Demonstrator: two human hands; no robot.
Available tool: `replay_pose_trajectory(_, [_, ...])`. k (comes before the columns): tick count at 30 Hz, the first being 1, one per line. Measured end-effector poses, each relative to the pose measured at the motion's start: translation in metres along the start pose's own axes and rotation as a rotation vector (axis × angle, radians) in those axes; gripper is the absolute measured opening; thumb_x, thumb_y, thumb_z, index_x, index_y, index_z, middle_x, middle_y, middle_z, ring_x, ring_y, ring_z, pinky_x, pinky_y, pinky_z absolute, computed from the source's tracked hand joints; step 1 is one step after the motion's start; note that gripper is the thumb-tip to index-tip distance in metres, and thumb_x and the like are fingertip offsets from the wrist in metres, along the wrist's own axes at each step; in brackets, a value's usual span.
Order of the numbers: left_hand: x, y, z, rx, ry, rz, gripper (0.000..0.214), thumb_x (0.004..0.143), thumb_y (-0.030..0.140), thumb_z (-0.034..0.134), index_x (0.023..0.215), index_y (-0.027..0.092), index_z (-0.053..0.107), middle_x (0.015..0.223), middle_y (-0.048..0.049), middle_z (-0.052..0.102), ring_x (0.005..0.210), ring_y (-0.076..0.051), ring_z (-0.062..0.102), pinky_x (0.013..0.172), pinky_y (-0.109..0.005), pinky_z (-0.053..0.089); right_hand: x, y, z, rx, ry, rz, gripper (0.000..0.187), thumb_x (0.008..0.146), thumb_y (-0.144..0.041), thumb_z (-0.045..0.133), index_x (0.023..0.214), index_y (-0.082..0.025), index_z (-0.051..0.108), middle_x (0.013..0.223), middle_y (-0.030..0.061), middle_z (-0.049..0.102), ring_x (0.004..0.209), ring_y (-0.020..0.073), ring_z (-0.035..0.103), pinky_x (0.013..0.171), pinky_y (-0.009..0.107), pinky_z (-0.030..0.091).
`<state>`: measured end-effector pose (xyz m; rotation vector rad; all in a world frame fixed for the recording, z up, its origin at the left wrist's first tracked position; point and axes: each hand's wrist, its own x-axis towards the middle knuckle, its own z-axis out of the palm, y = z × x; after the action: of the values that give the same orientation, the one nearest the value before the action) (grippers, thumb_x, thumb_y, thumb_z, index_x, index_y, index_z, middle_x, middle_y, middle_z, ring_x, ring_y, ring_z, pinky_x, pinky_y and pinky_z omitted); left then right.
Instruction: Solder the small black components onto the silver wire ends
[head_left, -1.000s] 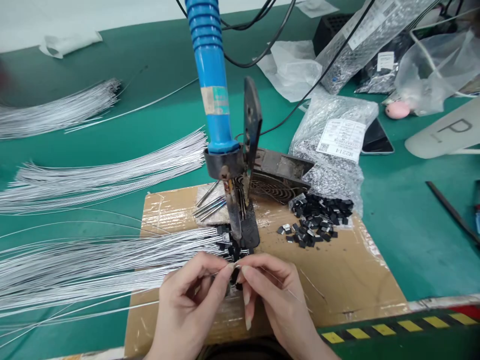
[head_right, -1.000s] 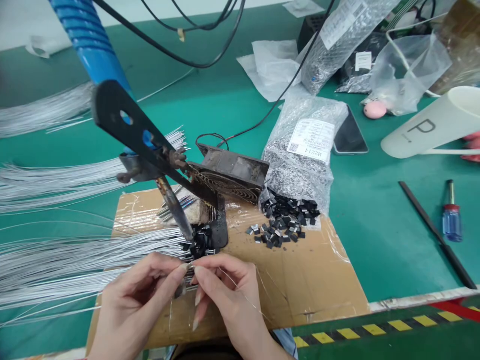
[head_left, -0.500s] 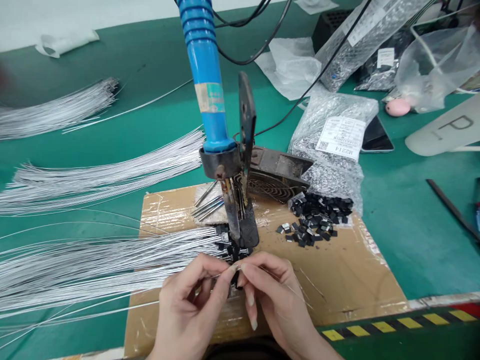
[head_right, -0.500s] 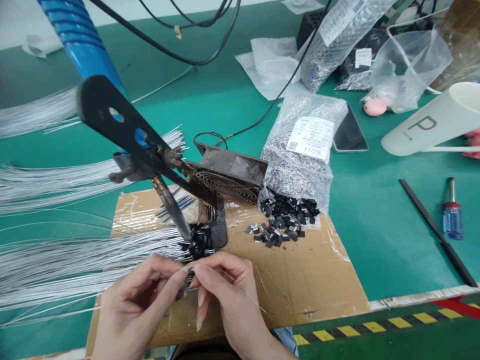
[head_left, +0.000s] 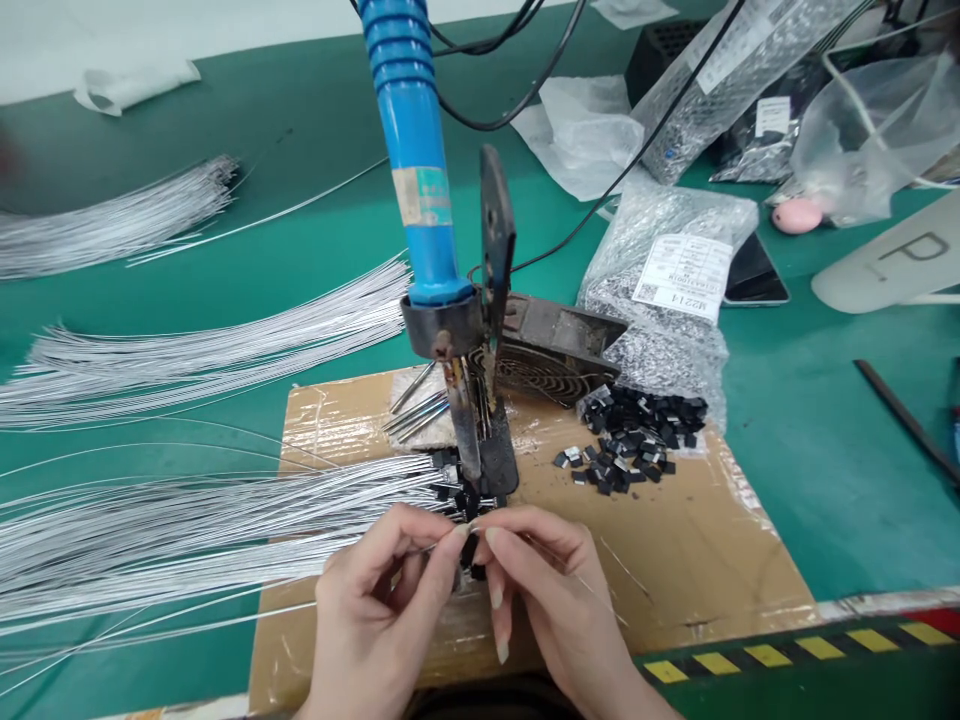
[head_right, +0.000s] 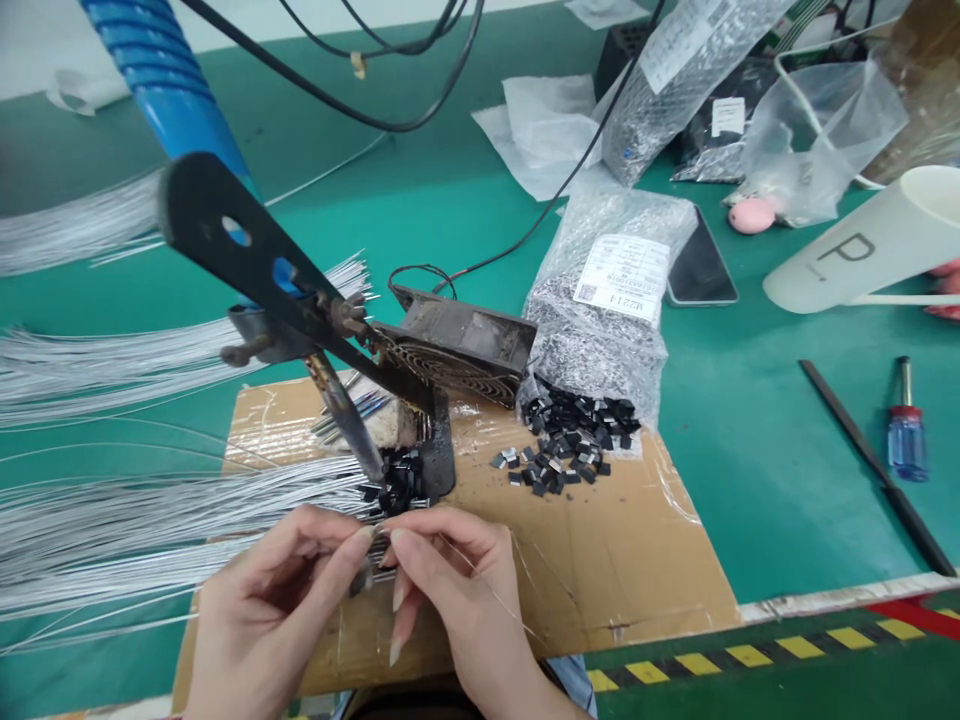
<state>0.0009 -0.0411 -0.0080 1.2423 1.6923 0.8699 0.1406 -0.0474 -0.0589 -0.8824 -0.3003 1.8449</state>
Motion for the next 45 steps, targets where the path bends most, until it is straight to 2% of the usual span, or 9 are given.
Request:
replay_pose_trajectory(10, [-0.001, -0.005, 0.000, 0.042, 0.004, 0.060, 0.015, 0.093, 0.029, 0.073, 0.080, 0.022, 0.075, 0.068, 0.0011, 0.073, 0.062, -0.013, 0.063, 0.059, -0.023, 0.046, -0.001, 0.003, -0.003, -0.112, 0.022, -0.021, 0.018, 0.089, -0.037, 0.085, 0.089, -0.019, 0.086, 0.058, -0.0019, 0.067, 0.038, 0.0069, 0.059, 0.038, 0.014, 0.050])
replay_pose_trajectory(20, [-0.002, -0.007, -0.001, 0.083, 0.012, 0.098, 0.015, 0.092, 0.027, 0.073, 0.078, 0.022, 0.076, 0.066, 0.0009, 0.072, 0.057, -0.012, 0.059, 0.054, -0.024, 0.041, -0.004, -0.001, -0.005, -0.152, 0.036, -0.035, 0.019, 0.088, -0.036, 0.085, 0.084, -0.018, 0.084, 0.058, -0.0013, 0.067, 0.040, 0.0081, 0.060, 0.039, 0.015, 0.050])
replay_pose_trajectory(26, [-0.003, -0.005, -0.002, 0.093, -0.020, 0.086, 0.015, 0.092, 0.028, 0.074, 0.078, 0.023, 0.076, 0.068, 0.0003, 0.073, 0.062, -0.013, 0.061, 0.055, -0.024, 0.041, -0.003, -0.008, -0.007, -0.160, 0.004, 0.012, 0.022, 0.088, -0.037, 0.085, 0.081, -0.016, 0.082, 0.056, -0.0022, 0.065, 0.039, 0.0072, 0.059, 0.041, 0.015, 0.047])
replay_pose_trajectory(30, [-0.003, -0.002, -0.003, 0.102, -0.054, 0.071, 0.019, 0.093, 0.031, 0.072, 0.076, 0.022, 0.075, 0.064, 0.0006, 0.070, 0.054, -0.012, 0.054, 0.050, -0.027, 0.034, 0.000, -0.018, -0.009, -0.187, -0.034, 0.086, 0.026, 0.086, -0.039, 0.086, 0.077, -0.016, 0.080, 0.055, -0.0023, 0.065, 0.039, 0.0069, 0.056, 0.041, 0.016, 0.048])
replay_pose_trajectory(36, [-0.001, -0.001, -0.004, 0.089, -0.095, 0.060, 0.022, 0.092, 0.033, 0.072, 0.073, 0.023, 0.074, 0.056, 0.0034, 0.059, 0.048, -0.011, 0.039, 0.048, -0.028, 0.026, 0.001, -0.025, -0.012, -0.235, -0.051, 0.134, 0.027, 0.085, -0.039, 0.086, 0.076, -0.015, 0.080, 0.057, -0.0020, 0.066, 0.040, 0.0070, 0.058, 0.042, 0.015, 0.048])
replay_pose_trajectory(45, [-0.002, -0.002, -0.002, 0.067, -0.078, 0.027, 0.020, 0.094, 0.033, 0.071, 0.078, 0.022, 0.075, 0.065, 0.0016, 0.067, 0.055, -0.012, 0.053, 0.053, -0.026, 0.035, -0.002, -0.022, -0.009, -0.224, -0.052, 0.097, 0.029, 0.088, -0.043, 0.084, 0.081, -0.015, 0.080, 0.061, -0.0016, 0.066, 0.043, 0.0065, 0.058, 0.043, 0.015, 0.051])
